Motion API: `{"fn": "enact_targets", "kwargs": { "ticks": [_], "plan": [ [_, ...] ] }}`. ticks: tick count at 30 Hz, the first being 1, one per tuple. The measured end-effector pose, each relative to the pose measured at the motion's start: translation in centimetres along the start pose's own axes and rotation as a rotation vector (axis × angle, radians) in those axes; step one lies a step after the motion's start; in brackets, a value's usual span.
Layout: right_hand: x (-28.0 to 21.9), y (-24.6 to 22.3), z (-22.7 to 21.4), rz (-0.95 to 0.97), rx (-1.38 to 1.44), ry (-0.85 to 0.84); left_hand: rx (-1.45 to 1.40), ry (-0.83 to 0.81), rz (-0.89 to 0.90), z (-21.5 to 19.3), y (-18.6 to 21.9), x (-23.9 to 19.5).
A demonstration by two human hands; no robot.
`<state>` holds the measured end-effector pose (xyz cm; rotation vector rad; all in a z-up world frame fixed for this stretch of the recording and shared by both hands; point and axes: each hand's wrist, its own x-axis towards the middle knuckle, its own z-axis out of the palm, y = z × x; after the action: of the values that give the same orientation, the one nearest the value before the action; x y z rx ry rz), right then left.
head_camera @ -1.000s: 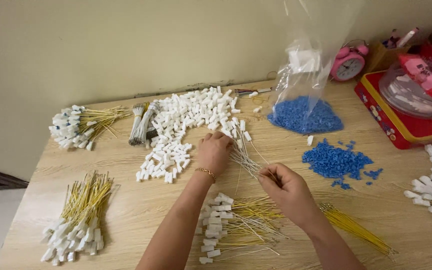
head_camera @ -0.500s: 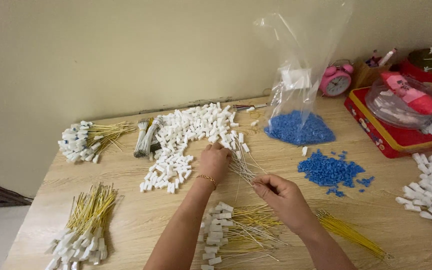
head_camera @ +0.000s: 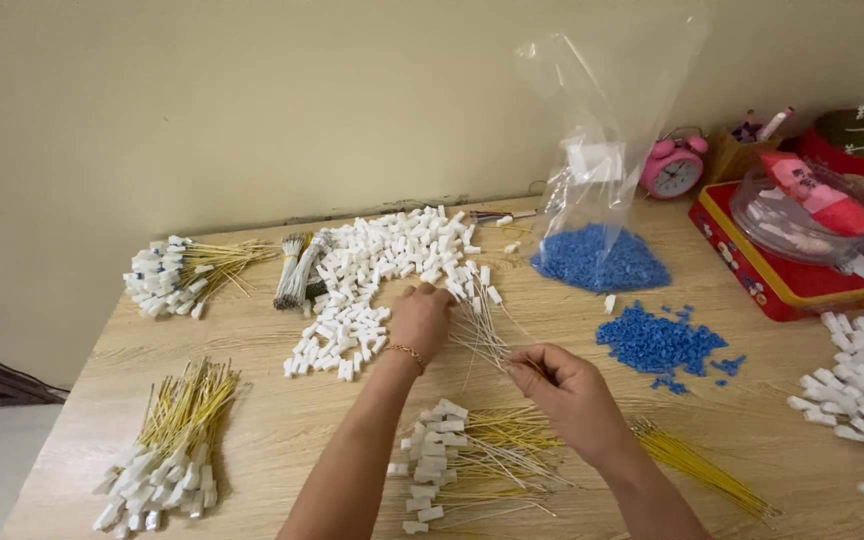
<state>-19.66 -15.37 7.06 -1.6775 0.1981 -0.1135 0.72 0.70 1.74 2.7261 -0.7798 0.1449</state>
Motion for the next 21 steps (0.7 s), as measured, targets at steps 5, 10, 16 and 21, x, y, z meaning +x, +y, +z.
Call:
{"fn": "enact_targets", "kwargs": {
  "ticks": [5,10,16,21],
  "plan": [
    [-0.4,-0.7,0.6,-0.122,-0.045,0.038,-0.31,0.079,-0.033,-5.9,1.9,-4.5],
    [-2.3,-5.6,2.3,-0.244,-0.288,0.087,-0.656,0.047,0.012,-6.8,2.6,-10.7],
    [-2.7,-6.6,3.4,-0.359,-0.534,0.097,-1.432,-0.131,-0.139,-6.6,2.7,-14.1],
    [-3.0,-7.0,3.6,-0.3,-0.616,0.057,-1.642,-0.173,-0.182,-6.6,2.5,-14.9]
  ]
}}
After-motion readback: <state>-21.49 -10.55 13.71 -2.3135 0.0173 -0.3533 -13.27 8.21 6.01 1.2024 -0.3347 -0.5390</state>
